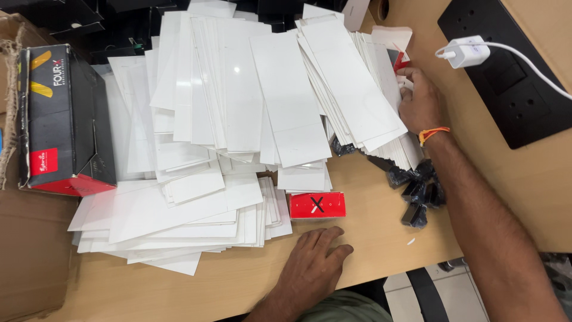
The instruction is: The person picks up small black components by hand and places them inside small red and white boxes before closing the lids.
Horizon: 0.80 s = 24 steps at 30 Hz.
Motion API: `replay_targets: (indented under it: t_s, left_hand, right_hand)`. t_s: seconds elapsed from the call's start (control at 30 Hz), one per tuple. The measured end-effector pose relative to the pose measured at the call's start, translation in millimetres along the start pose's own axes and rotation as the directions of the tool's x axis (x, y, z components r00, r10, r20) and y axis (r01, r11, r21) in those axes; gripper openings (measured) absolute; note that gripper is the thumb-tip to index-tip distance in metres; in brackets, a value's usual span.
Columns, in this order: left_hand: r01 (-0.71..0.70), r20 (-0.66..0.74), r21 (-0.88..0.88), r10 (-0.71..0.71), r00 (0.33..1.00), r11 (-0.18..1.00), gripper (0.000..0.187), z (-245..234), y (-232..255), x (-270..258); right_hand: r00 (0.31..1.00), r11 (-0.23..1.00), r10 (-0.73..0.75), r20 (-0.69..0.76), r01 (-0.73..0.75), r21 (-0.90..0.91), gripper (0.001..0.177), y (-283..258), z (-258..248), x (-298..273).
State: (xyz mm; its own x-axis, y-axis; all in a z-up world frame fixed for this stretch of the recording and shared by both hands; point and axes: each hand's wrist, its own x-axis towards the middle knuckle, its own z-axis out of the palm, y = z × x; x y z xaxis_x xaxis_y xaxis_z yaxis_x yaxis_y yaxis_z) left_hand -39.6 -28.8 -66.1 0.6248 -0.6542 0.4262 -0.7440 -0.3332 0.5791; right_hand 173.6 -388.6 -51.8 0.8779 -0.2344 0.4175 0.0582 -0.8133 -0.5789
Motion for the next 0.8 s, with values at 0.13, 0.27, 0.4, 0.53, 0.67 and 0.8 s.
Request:
replay_targets:
  t_s: [0.13, 0.27, 0.4, 0.53, 0.67, 0.8]
  left_hand:
    - [0.010, 0.007, -0.017, -0.010, 1.000, 1.000, 0.030, 1, 1, 0]
    - [0.003, -0.005, -0.017, -0.004, 1.000, 1.000, 0.031, 2, 1, -2]
    - [-0.003, -0.004, -0.048, 0.003, 1.000, 0.999, 0.031, -6, 10, 7]
    - [-0.148, 0.049, 0.025, 0.146, 0.988, 0.989, 0.033, -22, 34, 30]
    - [-0.371, 0.175, 0.388, 0.328, 0.928, 0.844, 0.042, -33, 30, 90]
    - [-0.423, 0.213, 0.726, 0.408, 0.888, 0.542, 0.056, -14, 4, 165]
  right_hand:
    - [0.998, 0.999, 0.052, -0.046, -0.052, -0.001, 0.033, -12, -13, -13]
    - [0.998, 0.996, 0.055, -0.036, -0.052, 0.076, 0.034, -9, -20, -14]
    - [0.973, 0.973, 0.229, 0.040, -0.230, 0.004, 0.041, -7, -20, -19]
    - [0.942, 0.941, 0.327, 0.077, -0.332, 0.066, 0.045, -6, -20, -23]
    - [0.947, 0.950, 0.312, 0.072, -0.313, -0.004, 0.043, 0, -20, -21]
    - [0.954, 0.953, 0.293, 0.058, -0.296, 0.061, 0.043, 6, -15, -22]
